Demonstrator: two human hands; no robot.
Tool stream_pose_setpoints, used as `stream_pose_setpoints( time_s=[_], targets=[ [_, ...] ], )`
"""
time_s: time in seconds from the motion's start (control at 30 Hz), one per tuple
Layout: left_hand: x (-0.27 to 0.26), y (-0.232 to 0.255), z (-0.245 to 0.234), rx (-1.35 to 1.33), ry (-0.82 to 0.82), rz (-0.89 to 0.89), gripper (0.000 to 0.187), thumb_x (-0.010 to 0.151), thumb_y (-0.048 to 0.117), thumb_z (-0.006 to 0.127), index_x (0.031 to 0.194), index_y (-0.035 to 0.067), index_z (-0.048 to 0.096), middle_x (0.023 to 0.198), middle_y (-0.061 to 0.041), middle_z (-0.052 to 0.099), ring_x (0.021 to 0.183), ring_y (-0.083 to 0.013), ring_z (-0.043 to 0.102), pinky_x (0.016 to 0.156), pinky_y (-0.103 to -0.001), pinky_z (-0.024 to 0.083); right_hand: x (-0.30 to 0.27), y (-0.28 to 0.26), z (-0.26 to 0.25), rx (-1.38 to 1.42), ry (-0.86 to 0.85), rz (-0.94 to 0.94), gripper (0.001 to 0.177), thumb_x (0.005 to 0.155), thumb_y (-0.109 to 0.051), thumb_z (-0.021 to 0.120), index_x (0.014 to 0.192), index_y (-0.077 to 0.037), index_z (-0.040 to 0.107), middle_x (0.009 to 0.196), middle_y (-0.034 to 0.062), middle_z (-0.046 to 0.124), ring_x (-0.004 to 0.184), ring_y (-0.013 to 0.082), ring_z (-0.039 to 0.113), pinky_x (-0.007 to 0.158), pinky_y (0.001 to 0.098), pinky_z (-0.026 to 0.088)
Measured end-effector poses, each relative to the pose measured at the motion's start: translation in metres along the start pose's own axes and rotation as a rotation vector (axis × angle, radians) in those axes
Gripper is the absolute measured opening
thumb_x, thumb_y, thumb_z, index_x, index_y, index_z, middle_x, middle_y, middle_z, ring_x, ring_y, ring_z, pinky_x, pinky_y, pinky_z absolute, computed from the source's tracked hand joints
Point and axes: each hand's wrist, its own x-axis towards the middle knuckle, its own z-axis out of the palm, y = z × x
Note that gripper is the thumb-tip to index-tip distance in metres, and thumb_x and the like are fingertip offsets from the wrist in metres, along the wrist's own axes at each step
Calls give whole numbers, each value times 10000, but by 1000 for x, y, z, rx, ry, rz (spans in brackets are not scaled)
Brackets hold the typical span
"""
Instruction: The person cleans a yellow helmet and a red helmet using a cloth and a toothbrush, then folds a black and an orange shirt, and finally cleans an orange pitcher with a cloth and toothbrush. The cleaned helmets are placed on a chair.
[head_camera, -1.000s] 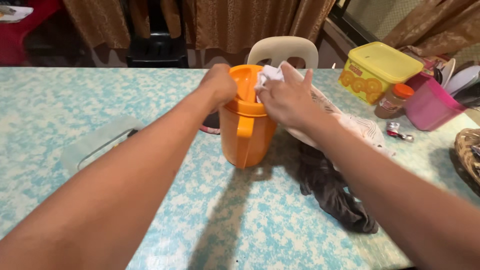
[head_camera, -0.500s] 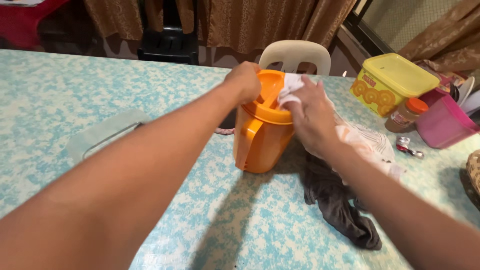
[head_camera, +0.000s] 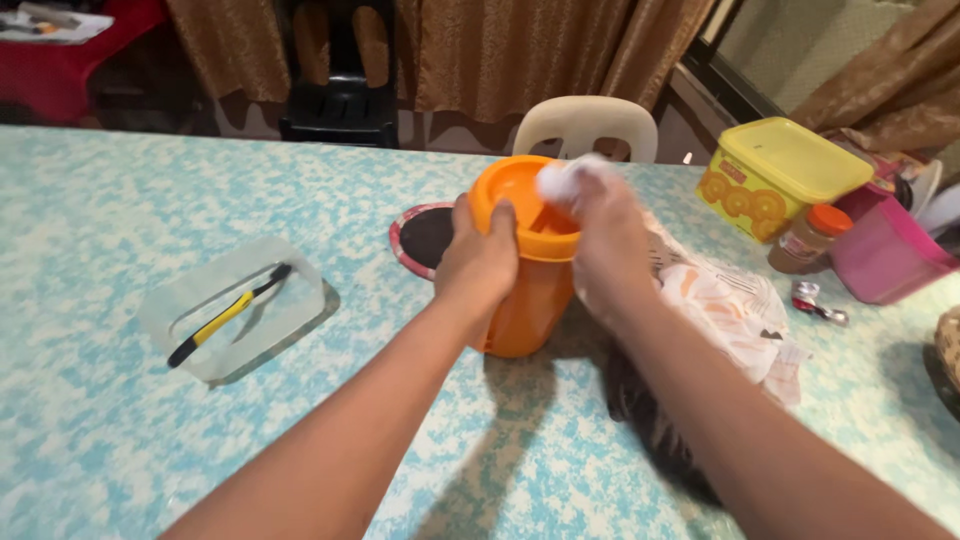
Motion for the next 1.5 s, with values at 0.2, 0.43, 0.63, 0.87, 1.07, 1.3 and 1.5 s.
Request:
stream_pose_setpoints(
  time_s=[0.2,0.43,0.63,0.87,1.07,1.3,1.5],
  targets=[
    [1,12,-25,126,106,271,598,950,499,447,1448,173,508,1199,-257,682,1136,-448,629,979,-506,462,31,-3,-5,-1017,-463,-424,302,979,-248,542,1166,-157,760,1206,152,671,1227,371,546,1064,719,128],
    [8,-2,-29,-36,72,351,501,935,442,479,1253,111,680,1118,-238,723,1101,-429,652,941,-468,499,51,-15,-20,-930,-581,-401,273,994,-243,516,1053,-91,735,1072,113,719,1131,322,632,1203,667,127],
    [9,3,-22,3,125,404,509,956,419,484,1289,75,655,1141,-264,703,1120,-427,647,961,-462,487,28,-8,-2,-809,-562,-388,217,993,-239,570,1069,-84,701,1059,123,710,1106,341,620,1187,612,257],
    [2,-8,-29,-86,126,428,526,958,441,501,1279,50,649,1144,-251,717,1120,-410,666,957,-443,499,57,-4,-39,-921,-717,-687,204,969,-228,616,1053,-97,747,1106,120,723,1173,348,569,1091,694,140],
    [10,3,-27,10,83,340,497,962,446,461,1145,75,737,1079,-246,736,1074,-428,673,958,-477,495,57,-2,-28,-783,-552,-270,267,960,-250,606,1128,-75,719,1049,135,747,996,256,673,967,494,485],
    [8,7,-26,28,101,368,511,964,453,448,1098,53,737,1017,-277,724,1033,-463,664,919,-502,499,76,-8,0,-352,-255,145,419,1109,-293,413,1143,-32,738,1010,182,732,864,238,701,809,413,600],
    [8,8,-22,25,67,372,516,972,426,430,1096,31,738,1035,-282,723,1042,-472,660,927,-501,500,94,25,-1,-1257,-303,-1237,266,1088,-319,563,1292,-284,729,1127,34,764,985,144,706,860,472,481]
  ],
)
